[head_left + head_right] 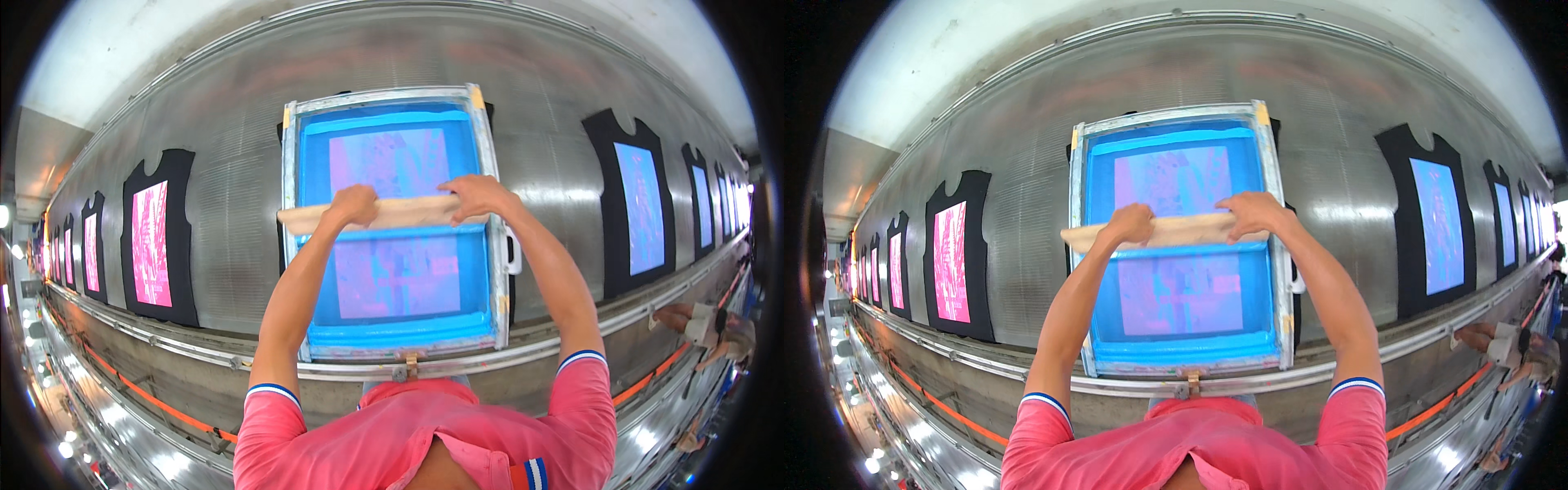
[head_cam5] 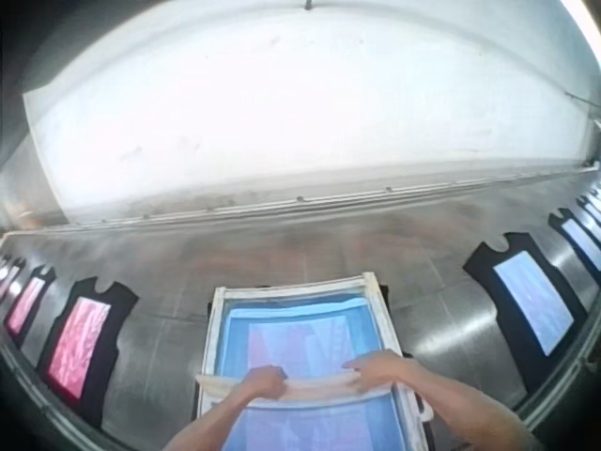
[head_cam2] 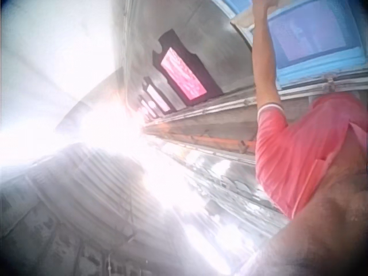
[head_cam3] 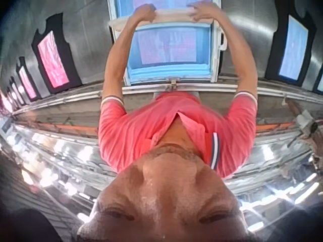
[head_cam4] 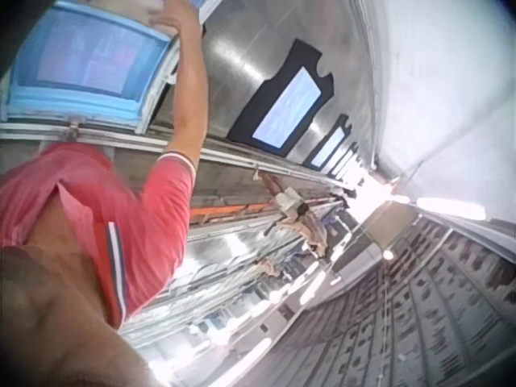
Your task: The person performs screen printing on a series of black t-shirts moving along a conveyor belt. They use a squeegee to pull blue ink across a screen frame, then lift the frame to reveal the printed design before moving to the next shirt.
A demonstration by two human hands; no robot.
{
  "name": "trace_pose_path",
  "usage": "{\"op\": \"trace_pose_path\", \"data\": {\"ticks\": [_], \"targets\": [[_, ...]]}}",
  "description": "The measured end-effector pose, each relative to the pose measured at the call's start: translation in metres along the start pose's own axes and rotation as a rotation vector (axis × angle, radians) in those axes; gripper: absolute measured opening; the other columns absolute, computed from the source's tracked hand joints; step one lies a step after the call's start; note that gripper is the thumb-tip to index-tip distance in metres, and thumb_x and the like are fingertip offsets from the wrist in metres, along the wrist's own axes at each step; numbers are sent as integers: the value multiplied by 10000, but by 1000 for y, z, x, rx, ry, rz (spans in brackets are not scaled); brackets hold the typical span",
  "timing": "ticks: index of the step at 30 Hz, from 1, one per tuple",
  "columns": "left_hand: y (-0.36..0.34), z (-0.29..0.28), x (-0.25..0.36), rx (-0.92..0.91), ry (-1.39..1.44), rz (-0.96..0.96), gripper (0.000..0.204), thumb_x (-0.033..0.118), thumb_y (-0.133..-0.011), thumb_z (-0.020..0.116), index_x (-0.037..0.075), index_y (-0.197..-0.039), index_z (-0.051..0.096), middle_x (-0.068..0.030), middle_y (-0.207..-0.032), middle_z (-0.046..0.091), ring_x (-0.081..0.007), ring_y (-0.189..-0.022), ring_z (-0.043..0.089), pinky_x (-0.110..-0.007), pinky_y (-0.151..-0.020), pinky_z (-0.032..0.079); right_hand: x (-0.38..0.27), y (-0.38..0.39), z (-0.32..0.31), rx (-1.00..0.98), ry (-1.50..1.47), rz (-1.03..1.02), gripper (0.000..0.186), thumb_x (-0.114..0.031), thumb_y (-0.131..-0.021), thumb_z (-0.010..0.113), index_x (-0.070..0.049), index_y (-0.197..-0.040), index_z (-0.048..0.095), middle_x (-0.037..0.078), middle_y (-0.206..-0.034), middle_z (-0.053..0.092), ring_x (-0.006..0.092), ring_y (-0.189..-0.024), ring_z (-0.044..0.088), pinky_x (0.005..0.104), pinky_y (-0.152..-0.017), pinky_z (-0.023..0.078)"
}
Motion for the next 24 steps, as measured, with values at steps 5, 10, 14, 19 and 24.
{"op": "trace_pose_path", "data": {"ticks": [5, 10, 14, 19, 24], "targets": [[-68, -88, -27, 349, -53, 47, 294, 234, -745, 689, 179, -1018, 783, -165, -973, 742, -356, -978, 702, -490, -839, 566, 53, -110, -42, 89, 204, 65, 333, -233, -754, 686, -139, -1067, 755, 133, -1050, 737, 355, -998, 692, 480, -858, 555], [-108, -150, -110, 375, -123, -77, 316, 207, -711, 699, 170, -1012, 787, -174, -971, 742, -366, -977, 711, -466, -839, 575, 84, -171, -81, 208, 231, 24, 266, -143, -750, 633, -109, -990, 741, 146, -995, 726, 366, -963, 684, 512, -838, 537], [-118, -145, -140, 363, -285, -154, 317, 188, -703, 702, 170, -1005, 797, -195, -943, 741, -372, -916, 719, -460, -799, 576, 81, -179, -78, 255, 239, 82, 263, -91, -757, 608, -97, -988, 734, 138, -996, 725, 360, -958, 685, 503, -829, 539], [-94, -128, -133, 516, -202, -75, 362, 133, -710, 681, 207, -1041, 809, -175, -852, 737, -363, -817, 718, -462, -739, 569, 71, -165, -61, 363, 264, 69, 211, -85, -780, 637, -105, -971, 723, 70, -969, 706, 318, -959, 680, 475, -786, 542], [-42, -85, -117, 519, -205, -123, 423, 86, -727, 652, 229, -1100, 791, -154, -796, 728, -335, -723, 704, -455, -677, 549, 53, -120, -30, 308, 273, 70, 230, -65, -792, 645, -123, -1005, 710, 33, -967, 682, 277, -978, 656, 441, -805, 546]]}}
Point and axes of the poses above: each hand's wrist, its own y-axis away from the middle knuckle, its own z-axis out of the palm, x = y × z, the point moved 8 cm from there along -y, towards the middle knuckle
